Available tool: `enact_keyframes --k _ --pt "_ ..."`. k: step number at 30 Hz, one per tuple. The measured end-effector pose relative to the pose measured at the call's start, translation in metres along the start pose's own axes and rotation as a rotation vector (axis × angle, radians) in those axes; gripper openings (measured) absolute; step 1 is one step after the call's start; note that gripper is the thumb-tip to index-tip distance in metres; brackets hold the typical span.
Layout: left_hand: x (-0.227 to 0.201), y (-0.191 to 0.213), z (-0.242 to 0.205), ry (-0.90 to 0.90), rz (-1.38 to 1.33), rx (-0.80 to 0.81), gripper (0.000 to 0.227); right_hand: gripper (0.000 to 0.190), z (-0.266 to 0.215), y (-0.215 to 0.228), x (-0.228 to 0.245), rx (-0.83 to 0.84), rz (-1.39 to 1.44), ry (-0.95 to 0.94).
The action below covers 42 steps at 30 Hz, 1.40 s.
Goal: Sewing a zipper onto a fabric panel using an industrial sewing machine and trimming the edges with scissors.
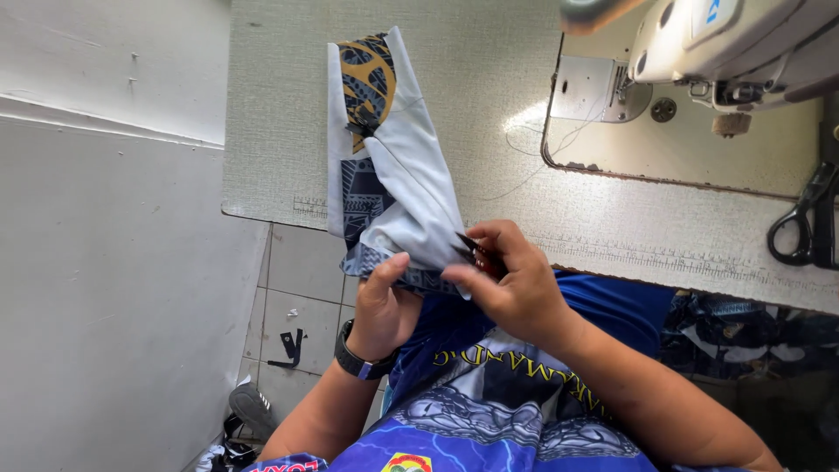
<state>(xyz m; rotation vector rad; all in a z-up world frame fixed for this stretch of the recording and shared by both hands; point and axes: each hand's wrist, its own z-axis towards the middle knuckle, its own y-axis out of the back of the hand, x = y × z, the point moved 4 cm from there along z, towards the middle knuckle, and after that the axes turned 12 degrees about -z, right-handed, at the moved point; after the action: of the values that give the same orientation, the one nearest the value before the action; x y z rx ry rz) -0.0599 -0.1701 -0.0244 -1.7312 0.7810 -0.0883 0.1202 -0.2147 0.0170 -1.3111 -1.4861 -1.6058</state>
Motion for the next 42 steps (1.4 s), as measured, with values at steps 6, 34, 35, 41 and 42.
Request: enact_keyframes --k 6,34,35,41,42 --pt "-0.043 -0.04 0.004 -0.333 0.776 0.159 0.027 0.06 -0.01 -0.011 0.011 -0.203 -0.381 0.272" --pt "-0.013 -0.159 0.169 -0.606 1.935 0.615 0.057 0.035 -0.004 0.035 0.03 0.099 -0.24 0.239" --pt "-0.02 -0.168 0.17 -0.739 1.764 0.625 0.037 0.044 0.008 0.023 0.034 0.122 -0.283 0.251" --pt "-0.004 -0.074 0.119 -0.747 1.963 0.548 0.042 0.031 0.031 0.042 -0.019 -0.156 0.042 -0.004" --pt "-0.002 -0.073 0.114 -0.733 1.962 0.542 0.042 0.031 0.033 0.048 -0.019 -0.149 0.041 -0.015"
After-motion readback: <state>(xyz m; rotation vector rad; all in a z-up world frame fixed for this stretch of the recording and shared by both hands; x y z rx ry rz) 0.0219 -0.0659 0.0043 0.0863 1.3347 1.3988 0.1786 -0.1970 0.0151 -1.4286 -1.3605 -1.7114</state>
